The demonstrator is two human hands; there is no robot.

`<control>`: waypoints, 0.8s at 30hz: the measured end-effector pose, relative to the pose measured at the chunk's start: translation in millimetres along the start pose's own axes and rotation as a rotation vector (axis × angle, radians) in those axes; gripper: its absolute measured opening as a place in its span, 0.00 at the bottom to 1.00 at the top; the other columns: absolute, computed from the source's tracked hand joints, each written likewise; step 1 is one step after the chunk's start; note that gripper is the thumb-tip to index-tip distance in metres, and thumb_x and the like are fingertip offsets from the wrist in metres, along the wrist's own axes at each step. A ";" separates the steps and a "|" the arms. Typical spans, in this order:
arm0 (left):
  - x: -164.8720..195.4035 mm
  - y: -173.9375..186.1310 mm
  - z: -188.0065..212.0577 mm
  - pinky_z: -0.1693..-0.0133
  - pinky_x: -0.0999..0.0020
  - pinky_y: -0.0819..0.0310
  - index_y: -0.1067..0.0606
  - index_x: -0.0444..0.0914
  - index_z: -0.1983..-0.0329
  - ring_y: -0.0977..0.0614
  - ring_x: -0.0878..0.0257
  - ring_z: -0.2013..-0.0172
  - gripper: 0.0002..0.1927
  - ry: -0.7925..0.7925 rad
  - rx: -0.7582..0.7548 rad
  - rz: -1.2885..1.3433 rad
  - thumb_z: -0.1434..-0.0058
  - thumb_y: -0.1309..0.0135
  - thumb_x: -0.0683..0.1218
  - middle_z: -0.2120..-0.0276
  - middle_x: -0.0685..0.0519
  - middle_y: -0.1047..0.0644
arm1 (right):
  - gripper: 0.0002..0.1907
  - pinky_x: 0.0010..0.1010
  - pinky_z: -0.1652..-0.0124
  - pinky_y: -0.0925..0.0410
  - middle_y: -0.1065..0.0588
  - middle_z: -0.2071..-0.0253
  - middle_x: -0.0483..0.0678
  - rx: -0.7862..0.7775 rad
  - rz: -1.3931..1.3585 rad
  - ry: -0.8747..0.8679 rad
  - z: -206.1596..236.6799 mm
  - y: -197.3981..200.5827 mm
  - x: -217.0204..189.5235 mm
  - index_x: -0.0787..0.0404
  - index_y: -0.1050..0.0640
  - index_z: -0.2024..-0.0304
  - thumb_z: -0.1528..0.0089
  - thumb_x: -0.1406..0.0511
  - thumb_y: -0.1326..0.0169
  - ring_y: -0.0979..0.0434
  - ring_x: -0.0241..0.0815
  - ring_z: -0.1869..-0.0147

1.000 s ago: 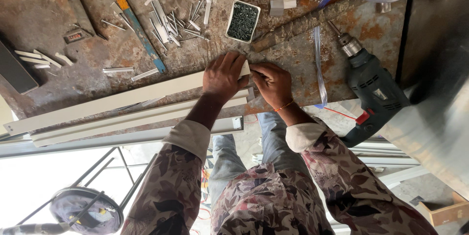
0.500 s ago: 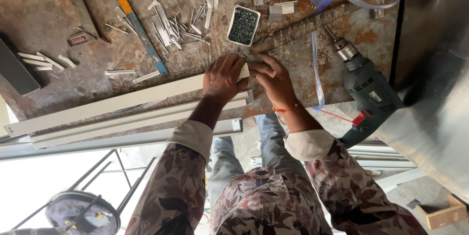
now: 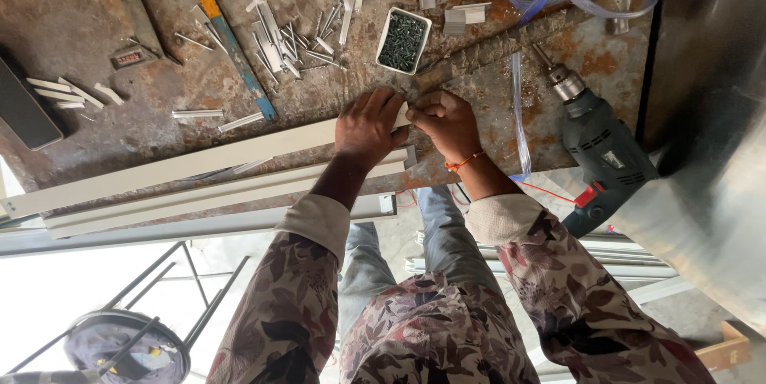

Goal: The person places white plastic profile pieces on a workbench, aligns them, and uses a corded drill to make holes in each piece. The person then picks up each drilled piece to inspect the hole before continuing with the next piece.

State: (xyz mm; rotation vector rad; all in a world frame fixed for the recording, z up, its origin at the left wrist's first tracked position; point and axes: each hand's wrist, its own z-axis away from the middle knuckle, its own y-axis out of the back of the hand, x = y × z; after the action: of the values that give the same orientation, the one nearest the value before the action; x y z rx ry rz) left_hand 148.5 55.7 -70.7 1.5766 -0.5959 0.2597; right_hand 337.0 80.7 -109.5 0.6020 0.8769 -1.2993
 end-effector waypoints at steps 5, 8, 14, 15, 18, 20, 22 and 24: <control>0.6 -0.9 -0.3 0.51 0.58 0.20 0.22 0.41 0.50 0.18 0.57 0.53 0.26 -0.021 0.022 -0.024 0.53 0.31 0.50 0.53 0.53 0.23 | 0.09 0.23 0.63 0.25 0.19 0.63 0.48 0.027 0.019 -0.028 2.2 -1.6 -2.7 0.66 0.22 0.58 0.39 0.71 0.36 0.19 0.33 0.61; -0.2 -0.4 -0.5 0.50 0.58 0.20 0.22 0.41 0.50 0.18 0.58 0.53 0.27 -0.026 0.030 -0.022 0.54 0.31 0.51 0.53 0.54 0.23 | 0.09 0.23 0.62 0.23 0.19 0.63 0.48 0.034 0.004 -0.011 1.8 -3.1 -1.8 0.66 0.22 0.59 0.40 0.71 0.36 0.18 0.32 0.61; -0.2 0.7 -0.6 0.51 0.58 0.21 0.22 0.41 0.50 0.18 0.58 0.53 0.28 -0.020 0.012 -0.011 0.55 0.30 0.51 0.53 0.54 0.23 | 0.08 0.22 0.63 0.26 0.19 0.64 0.48 0.062 -0.004 -0.017 0.5 -5.8 3.8 0.66 0.21 0.60 0.40 0.73 0.36 0.20 0.32 0.63; -0.1 0.8 -0.2 0.51 0.57 0.21 0.22 0.40 0.50 0.18 0.58 0.54 0.29 -0.018 0.012 -0.001 0.55 0.30 0.51 0.53 0.54 0.23 | 0.08 0.22 0.63 0.26 0.19 0.64 0.48 0.063 -0.006 -0.012 0.4 -6.1 4.4 0.66 0.21 0.60 0.40 0.73 0.36 0.20 0.32 0.63; -0.3 0.2 0.3 0.52 0.57 0.21 0.22 0.41 0.51 0.19 0.57 0.54 0.29 -0.018 0.011 0.010 0.57 0.29 0.51 0.53 0.54 0.23 | 0.09 0.22 0.62 0.26 0.19 0.64 0.48 0.049 -0.010 0.011 -0.6 -5.8 4.5 0.66 0.22 0.59 0.41 0.73 0.36 0.20 0.32 0.61; 0.2 -0.7 0.8 0.50 0.59 0.20 0.23 0.42 0.51 0.19 0.58 0.53 0.27 -0.023 0.020 0.003 0.56 0.30 0.50 0.53 0.55 0.24 | 0.10 0.21 0.61 0.27 0.19 0.63 0.47 0.023 -0.012 0.024 -0.4 -4.6 3.8 0.65 0.23 0.58 0.41 0.73 0.36 0.20 0.31 0.61; -3.7 0.7 -0.4 0.50 0.59 0.20 0.23 0.42 0.51 0.19 0.58 0.53 0.27 -0.022 0.023 -0.025 0.56 0.30 0.49 0.53 0.55 0.24 | 0.12 0.21 0.60 0.27 0.19 0.63 0.46 0.033 0.068 0.084 -1.6 -5.1 2.7 0.65 0.23 0.58 0.42 0.74 0.36 0.20 0.31 0.59; -2.1 0.7 1.0 0.52 0.57 0.21 0.23 0.42 0.51 0.19 0.57 0.53 0.28 -0.007 -0.006 -0.030 0.57 0.30 0.49 0.54 0.54 0.24 | 0.13 0.22 0.59 0.27 0.20 0.62 0.46 0.025 0.096 0.088 -0.4 -4.2 1.8 0.65 0.24 0.58 0.43 0.74 0.37 0.20 0.31 0.58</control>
State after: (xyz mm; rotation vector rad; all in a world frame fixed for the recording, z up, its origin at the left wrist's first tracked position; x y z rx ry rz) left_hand 146.2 55.2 -71.2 1.5804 -0.5772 0.2299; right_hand 332.9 79.3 -110.9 0.7168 0.8939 -1.2055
